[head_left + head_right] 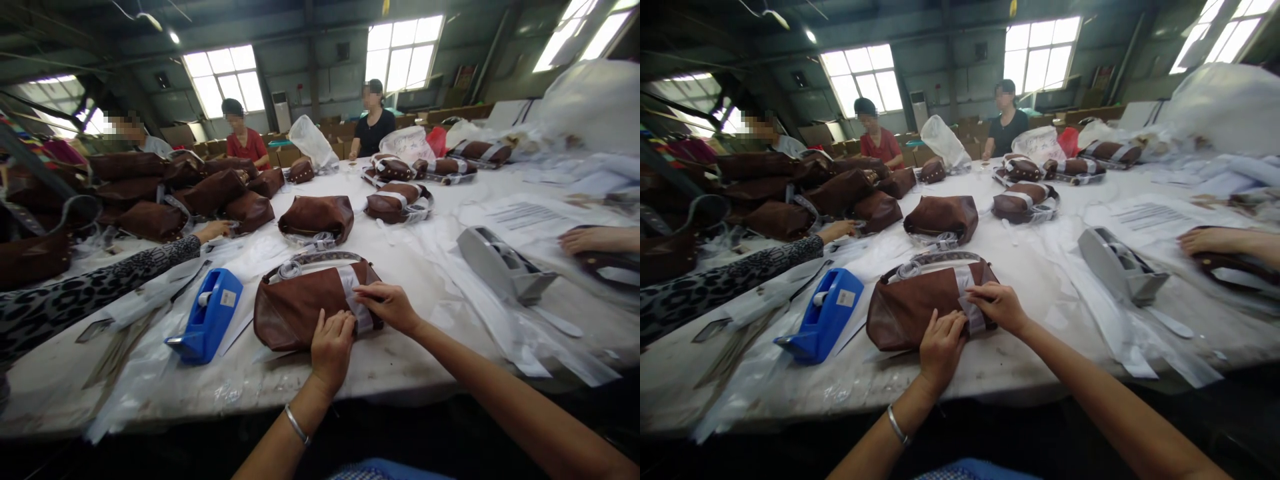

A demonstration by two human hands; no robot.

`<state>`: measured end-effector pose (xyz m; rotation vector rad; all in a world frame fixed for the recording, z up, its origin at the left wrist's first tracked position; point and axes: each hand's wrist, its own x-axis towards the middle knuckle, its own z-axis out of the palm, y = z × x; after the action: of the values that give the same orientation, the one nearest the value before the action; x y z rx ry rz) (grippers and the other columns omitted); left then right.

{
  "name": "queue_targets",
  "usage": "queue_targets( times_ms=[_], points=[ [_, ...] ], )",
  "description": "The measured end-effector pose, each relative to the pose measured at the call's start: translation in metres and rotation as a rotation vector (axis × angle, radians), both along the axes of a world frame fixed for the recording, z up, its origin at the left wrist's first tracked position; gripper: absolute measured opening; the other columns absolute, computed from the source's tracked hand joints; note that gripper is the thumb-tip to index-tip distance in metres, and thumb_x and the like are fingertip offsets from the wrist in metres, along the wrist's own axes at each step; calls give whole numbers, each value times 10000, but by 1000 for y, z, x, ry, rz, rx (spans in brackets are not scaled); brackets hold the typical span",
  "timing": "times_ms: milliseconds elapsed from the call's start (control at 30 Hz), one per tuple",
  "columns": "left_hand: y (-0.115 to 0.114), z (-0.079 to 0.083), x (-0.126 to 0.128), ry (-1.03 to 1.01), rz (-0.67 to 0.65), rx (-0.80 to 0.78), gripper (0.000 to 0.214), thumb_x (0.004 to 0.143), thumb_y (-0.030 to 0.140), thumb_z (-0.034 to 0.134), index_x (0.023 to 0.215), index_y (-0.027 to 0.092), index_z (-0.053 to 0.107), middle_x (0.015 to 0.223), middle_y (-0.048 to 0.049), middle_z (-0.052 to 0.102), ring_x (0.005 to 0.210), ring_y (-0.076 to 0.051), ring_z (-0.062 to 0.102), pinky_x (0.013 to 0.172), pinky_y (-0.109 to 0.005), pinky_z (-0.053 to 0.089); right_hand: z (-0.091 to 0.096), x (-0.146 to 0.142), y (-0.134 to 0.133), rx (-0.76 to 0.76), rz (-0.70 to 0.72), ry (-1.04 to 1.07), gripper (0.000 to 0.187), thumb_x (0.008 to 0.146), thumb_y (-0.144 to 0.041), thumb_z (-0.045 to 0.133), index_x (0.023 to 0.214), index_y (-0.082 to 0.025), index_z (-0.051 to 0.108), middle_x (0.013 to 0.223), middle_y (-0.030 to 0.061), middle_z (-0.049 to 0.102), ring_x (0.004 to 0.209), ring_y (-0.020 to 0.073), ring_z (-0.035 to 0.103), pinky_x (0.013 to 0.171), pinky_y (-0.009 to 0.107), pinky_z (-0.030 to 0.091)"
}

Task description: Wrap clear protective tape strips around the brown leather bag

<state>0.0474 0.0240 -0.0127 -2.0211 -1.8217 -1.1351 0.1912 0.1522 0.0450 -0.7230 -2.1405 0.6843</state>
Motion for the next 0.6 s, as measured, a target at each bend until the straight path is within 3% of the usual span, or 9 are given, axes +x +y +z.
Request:
queue_targets(
  times_ms=[233, 367, 467, 600],
  points=[
    [1, -5, -3, 84, 14, 31, 360, 915, 136, 577, 1269, 205, 577, 1141, -49, 704, 1042, -177, 665, 1089, -454, 487, -10, -2, 8, -10, 1, -62, 312, 868, -294, 725, 1179, -273, 707, 951, 2, 739, 874, 198, 694, 860, 325, 556],
    [1, -6, -4, 233, 3, 109, 515, 938, 80, 511, 1415, 271, 488, 1298, -40, 655, 1125, -173, 645, 1029, -378, 534, -11, -4, 7, 11, 4, -78, 318, 882, -304, 709, 1197, -263, 679, 923, 0, 726, 856, 194, 679, 831, 322, 547],
    [1, -4, -7, 324, -29, 122, 503, 956, 99, 486, 1437, 245, 475, 1428, -31, 568, 1151, -186, 634, 989, -338, 556, -14, -6, 6, 53, -49, -55, 271, 902, -314, 679, 1164, -246, 681, 871, 11, 689, 790, 186, 657, 773, 314, 541],
    [2, 0, -10, 384, -55, 117, 442, 962, 154, 516, 1395, 238, 530, 1431, 23, 560, 1113, -196, 643, 955, -336, 579, -17, -6, 6, 79, -63, -59, 279, 910, -312, 661, 1177, -231, 670, 847, 13, 658, 743, 175, 633, 743, 306, 530]
  ],
)
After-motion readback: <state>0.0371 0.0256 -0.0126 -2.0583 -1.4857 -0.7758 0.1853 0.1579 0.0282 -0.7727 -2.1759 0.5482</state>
